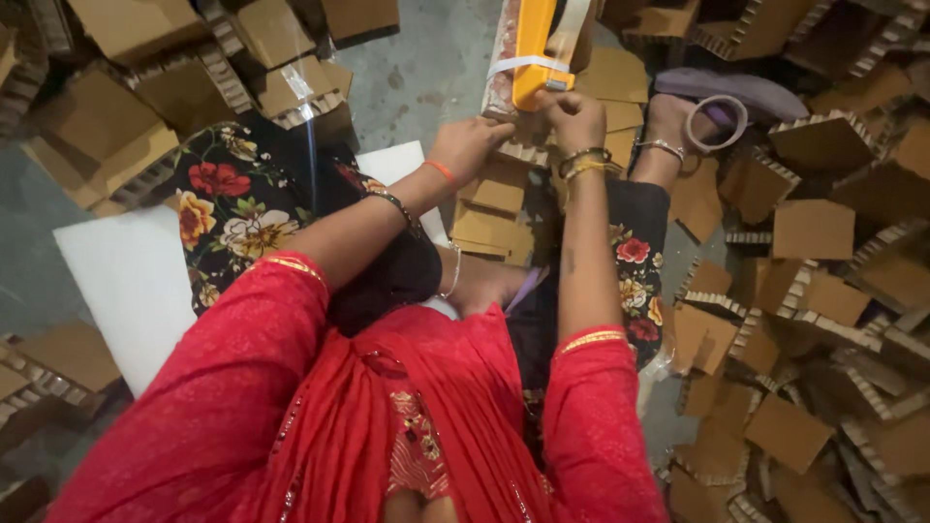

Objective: The person sits on the floor and assembles small cardboard boxes by folding flaps and securing them with clear tape. They repeatedly pick up flat cardboard pieces, fold them into box shapes, and use a handheld tape dispenser to seal the edges.

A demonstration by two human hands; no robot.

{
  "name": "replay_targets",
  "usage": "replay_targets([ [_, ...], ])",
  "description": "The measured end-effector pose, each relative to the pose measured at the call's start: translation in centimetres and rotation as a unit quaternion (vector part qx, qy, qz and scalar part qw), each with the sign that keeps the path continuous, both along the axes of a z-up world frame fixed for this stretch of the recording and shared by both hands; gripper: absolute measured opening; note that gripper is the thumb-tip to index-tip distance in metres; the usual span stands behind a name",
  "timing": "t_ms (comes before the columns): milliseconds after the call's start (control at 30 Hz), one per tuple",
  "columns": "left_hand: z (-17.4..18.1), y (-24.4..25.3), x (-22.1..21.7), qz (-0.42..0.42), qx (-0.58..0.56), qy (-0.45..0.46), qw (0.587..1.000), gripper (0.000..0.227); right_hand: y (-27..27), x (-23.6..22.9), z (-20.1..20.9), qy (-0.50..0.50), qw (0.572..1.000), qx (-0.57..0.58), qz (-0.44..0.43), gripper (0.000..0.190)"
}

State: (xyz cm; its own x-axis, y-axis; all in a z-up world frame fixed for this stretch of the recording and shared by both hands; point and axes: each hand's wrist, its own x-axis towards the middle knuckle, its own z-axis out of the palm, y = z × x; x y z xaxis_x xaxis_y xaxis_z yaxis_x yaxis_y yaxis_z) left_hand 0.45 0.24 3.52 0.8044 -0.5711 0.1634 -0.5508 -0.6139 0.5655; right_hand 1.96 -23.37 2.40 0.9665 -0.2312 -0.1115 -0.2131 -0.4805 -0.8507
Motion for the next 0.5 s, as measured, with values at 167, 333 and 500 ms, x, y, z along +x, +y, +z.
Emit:
replay_targets([
  [167,-0.1,-0.2,-2.5,-0.071,-0.013,-0.132,0.989,0.027,-2.6,-3.5,-1.5,0.107,0.991,0.04,0.071,0.022],
  [333,0.4,0.5,-4.3,-0.136,-0.04,-0.323,0.936,0.021,-4.9,-9.8,-8.9,-0.03,0.972,0.222,0.068,0.033],
  [500,0.3,0.4,-5.1,-0.167,-0.086,-0.346,0.919,0.025,-6.0,-10.3,-11.9,0.028,0.916,0.388,-0.095,0.035],
])
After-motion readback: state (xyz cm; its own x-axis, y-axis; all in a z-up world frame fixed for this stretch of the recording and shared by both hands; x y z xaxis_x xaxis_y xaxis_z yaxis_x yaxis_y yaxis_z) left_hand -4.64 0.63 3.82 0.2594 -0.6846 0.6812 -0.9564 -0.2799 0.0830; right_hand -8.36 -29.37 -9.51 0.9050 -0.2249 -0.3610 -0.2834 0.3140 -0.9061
